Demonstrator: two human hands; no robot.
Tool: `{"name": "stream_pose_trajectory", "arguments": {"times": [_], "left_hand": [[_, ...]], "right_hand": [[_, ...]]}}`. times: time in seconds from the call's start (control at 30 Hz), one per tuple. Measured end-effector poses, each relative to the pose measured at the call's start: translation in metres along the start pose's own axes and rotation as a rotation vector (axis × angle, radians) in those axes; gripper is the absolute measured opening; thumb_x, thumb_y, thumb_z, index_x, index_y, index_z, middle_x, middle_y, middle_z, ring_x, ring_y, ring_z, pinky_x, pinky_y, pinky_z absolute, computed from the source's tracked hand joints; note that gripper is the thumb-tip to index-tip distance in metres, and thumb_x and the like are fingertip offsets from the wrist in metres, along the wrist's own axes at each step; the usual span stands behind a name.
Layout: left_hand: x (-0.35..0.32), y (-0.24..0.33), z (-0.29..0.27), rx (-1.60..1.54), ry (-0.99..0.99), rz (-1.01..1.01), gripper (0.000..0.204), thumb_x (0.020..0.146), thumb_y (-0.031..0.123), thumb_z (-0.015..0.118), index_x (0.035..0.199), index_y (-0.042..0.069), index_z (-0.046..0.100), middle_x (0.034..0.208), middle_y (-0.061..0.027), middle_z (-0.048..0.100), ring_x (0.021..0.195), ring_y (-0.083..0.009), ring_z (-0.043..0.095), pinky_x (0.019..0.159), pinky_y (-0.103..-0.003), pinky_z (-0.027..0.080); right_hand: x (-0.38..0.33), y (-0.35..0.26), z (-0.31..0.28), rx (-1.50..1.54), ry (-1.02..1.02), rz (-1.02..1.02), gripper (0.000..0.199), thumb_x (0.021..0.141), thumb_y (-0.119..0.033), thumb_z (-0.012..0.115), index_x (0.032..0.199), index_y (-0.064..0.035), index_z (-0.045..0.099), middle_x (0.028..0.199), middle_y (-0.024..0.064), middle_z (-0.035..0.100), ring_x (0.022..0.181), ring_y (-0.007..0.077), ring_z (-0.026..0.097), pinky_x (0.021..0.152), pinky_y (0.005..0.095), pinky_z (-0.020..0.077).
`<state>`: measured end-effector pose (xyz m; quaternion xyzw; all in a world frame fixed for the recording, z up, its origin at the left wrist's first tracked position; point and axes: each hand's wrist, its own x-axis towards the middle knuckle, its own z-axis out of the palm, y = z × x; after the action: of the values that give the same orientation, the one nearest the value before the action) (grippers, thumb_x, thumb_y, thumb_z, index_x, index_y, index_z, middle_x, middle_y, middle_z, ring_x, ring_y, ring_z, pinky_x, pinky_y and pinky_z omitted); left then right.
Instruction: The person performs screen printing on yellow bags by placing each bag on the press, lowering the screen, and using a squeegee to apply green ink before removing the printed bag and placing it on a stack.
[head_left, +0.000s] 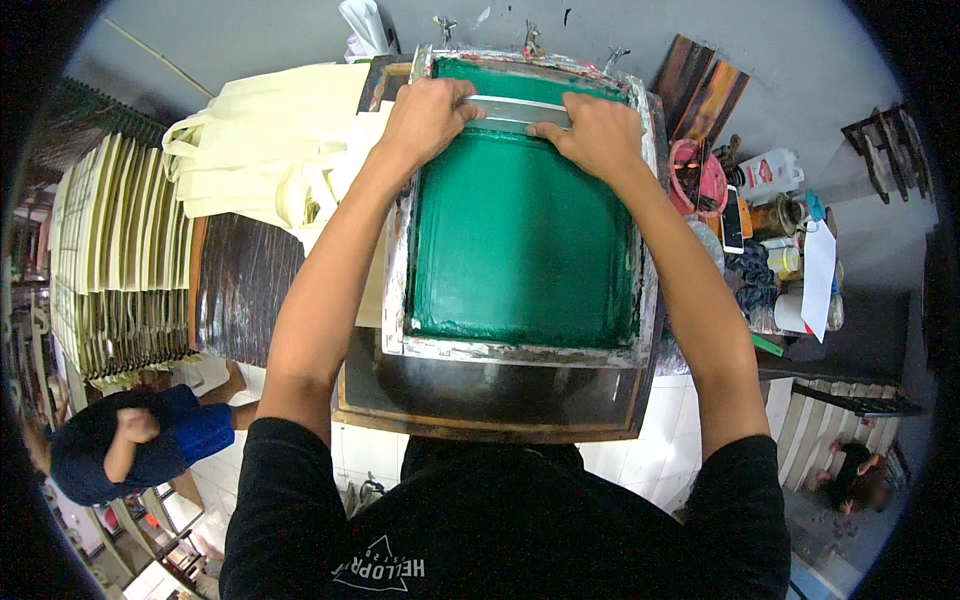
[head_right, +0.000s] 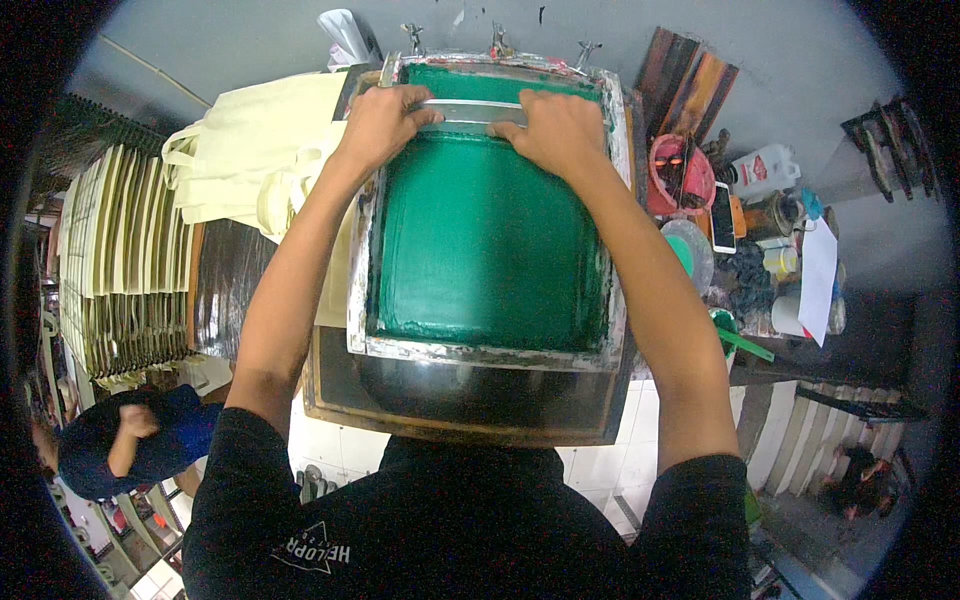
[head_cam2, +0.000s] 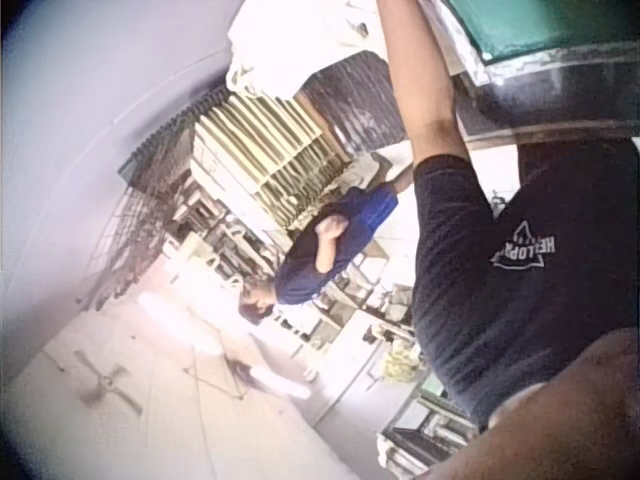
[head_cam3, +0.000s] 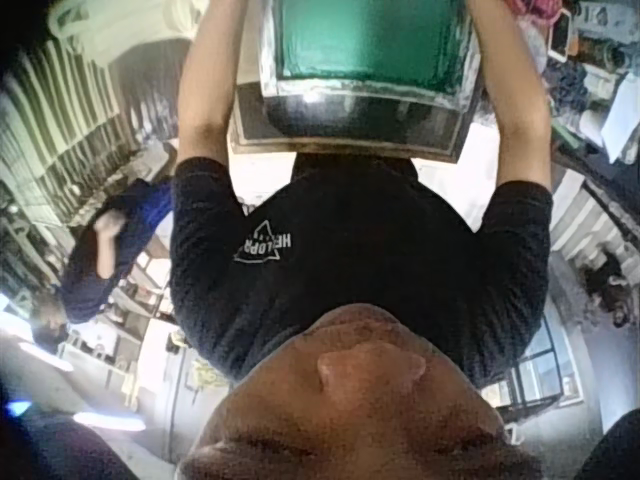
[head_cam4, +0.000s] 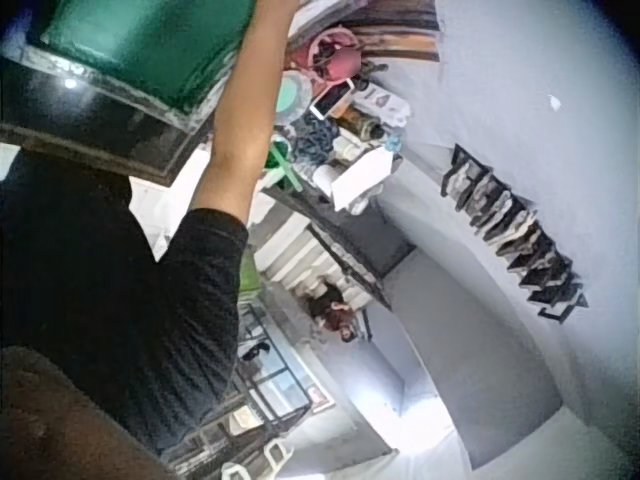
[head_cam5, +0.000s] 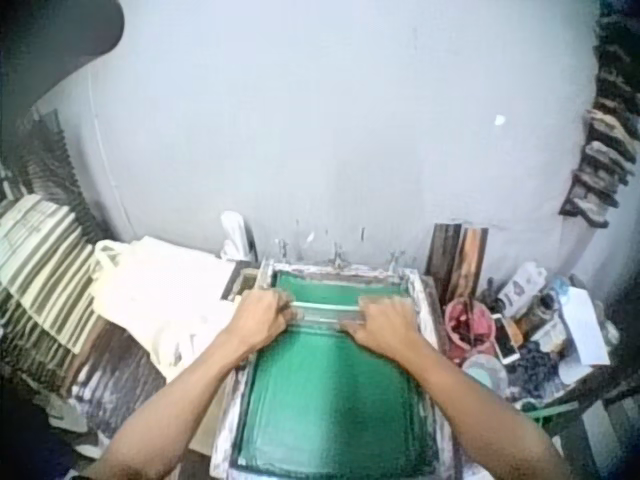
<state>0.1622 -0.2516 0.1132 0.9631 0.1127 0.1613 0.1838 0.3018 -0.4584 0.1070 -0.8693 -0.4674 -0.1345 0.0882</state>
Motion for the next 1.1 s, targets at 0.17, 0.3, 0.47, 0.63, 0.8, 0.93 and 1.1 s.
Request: {"name": "stream_pose_trajectory", "arguments": {"times": [0.17, 0.3, 0.47, 0.63, 0.8, 0.93, 1.1], "left_hand": [[-0.032, 0.014, -0.003, -0.062, -0.025, -0.001, 0.033, 0.085, 0.03, 0.077, 0.106, 0.006, 0.076, 0.092, -0.0209, 0.073, 0.084, -0.0393, 0.071, 0.077, -0.045, 0.055], [-0.064, 0.027, -0.008, -0.103, -0.02, 0.022, 0.032, 0.085, 0.029, 0.076, 0.105, 0.004, 0.075, 0.093, -0.0208, 0.073, 0.083, -0.0388, 0.071, 0.077, -0.044, 0.055], [-0.111, 0.049, -0.025, -0.092, -0.114, -0.013, 0.028, 0.086, 0.025, 0.076, 0.101, 0.001, 0.074, 0.092, -0.0203, 0.072, 0.081, -0.0388, 0.07, 0.075, -0.043, 0.055], [-0.173, 0.075, -0.035, -0.174, -0.164, -0.051, 0.021, 0.087, 0.018, 0.075, 0.096, 0.0, 0.074, 0.094, -0.0196, 0.072, 0.081, -0.0372, 0.069, 0.075, -0.042, 0.054], [-0.231, 0.087, -0.033, -0.184, -0.037, 0.028, 0.029, 0.082, 0.017, 0.079, 0.105, 0.002, 0.073, 0.104, -0.0166, 0.072, 0.096, -0.0337, 0.069, 0.084, -0.04, 0.053], [-0.263, 0.071, -0.018, -0.236, 0.079, 0.071, 0.089, 0.071, 0.029, 0.089, 0.145, 0.004, 0.047, 0.145, -0.0179, 0.054, 0.135, -0.0366, 0.05, 0.115, -0.051, 0.032], [-0.284, 0.054, -0.013, -0.119, 0.301, 0.04, 0.12, 0.061, 0.041, 0.094, 0.155, 0.005, 0.029, 0.158, -0.0205, 0.037, 0.148, -0.0364, 0.033, 0.123, -0.061, 0.009]], "right_hand": [[-0.032, -0.008, -0.009, 0.028, -0.036, -0.004, 0.067, 0.078, -0.072, 0.067, 0.08, -0.0048, 0.067, 0.074, 0.0176, 0.07, 0.069, 0.0389, 0.069, 0.06, 0.0507, 0.0517], [-0.06, -0.023, -0.023, 0.034, -0.079, -0.005, 0.066, 0.079, -0.071, 0.067, 0.08, -0.005, 0.067, 0.074, 0.0174, 0.069, 0.068, 0.0392, 0.068, 0.059, 0.0512, 0.051], [-0.102, -0.049, -0.049, 0.083, -0.207, 0.015, 0.056, 0.08, -0.062, 0.071, 0.085, -0.0058, 0.068, 0.084, 0.0161, 0.072, 0.074, 0.0369, 0.071, 0.065, 0.0479, 0.0547], [-0.164, -0.068, -0.054, 0.168, -0.143, -0.028, 0.048, 0.079, -0.054, 0.075, 0.082, -0.0076, 0.063, 0.077, 0.0125, 0.067, 0.07, 0.0346, 0.068, 0.06, 0.0464, 0.0516], [-0.212, -0.092, -0.061, 0.082, -0.038, -0.085, 0.038, 0.079, -0.044, 0.076, 0.084, -0.0093, 0.06, 0.08, 0.0087, 0.061, 0.076, 0.028, 0.065, 0.065, 0.0411, 0.0497], [-0.234, -0.095, -0.056, 0.086, 0.032, -0.098, 0.026, 0.076, -0.03, 0.074, 0.086, -0.0101, 0.06, 0.086, 0.0068, 0.062, 0.082, 0.0259, 0.064, 0.07, 0.0396, 0.0499], [-0.23, -0.082, -0.086, 0.276, 0.167, -0.172, 0.019, 0.076, -0.019, 0.07, 0.093, -0.0119, 0.064, 0.095, 0.0065, 0.065, 0.086, 0.0256, 0.065, 0.072, 0.0395, 0.0516]]}}
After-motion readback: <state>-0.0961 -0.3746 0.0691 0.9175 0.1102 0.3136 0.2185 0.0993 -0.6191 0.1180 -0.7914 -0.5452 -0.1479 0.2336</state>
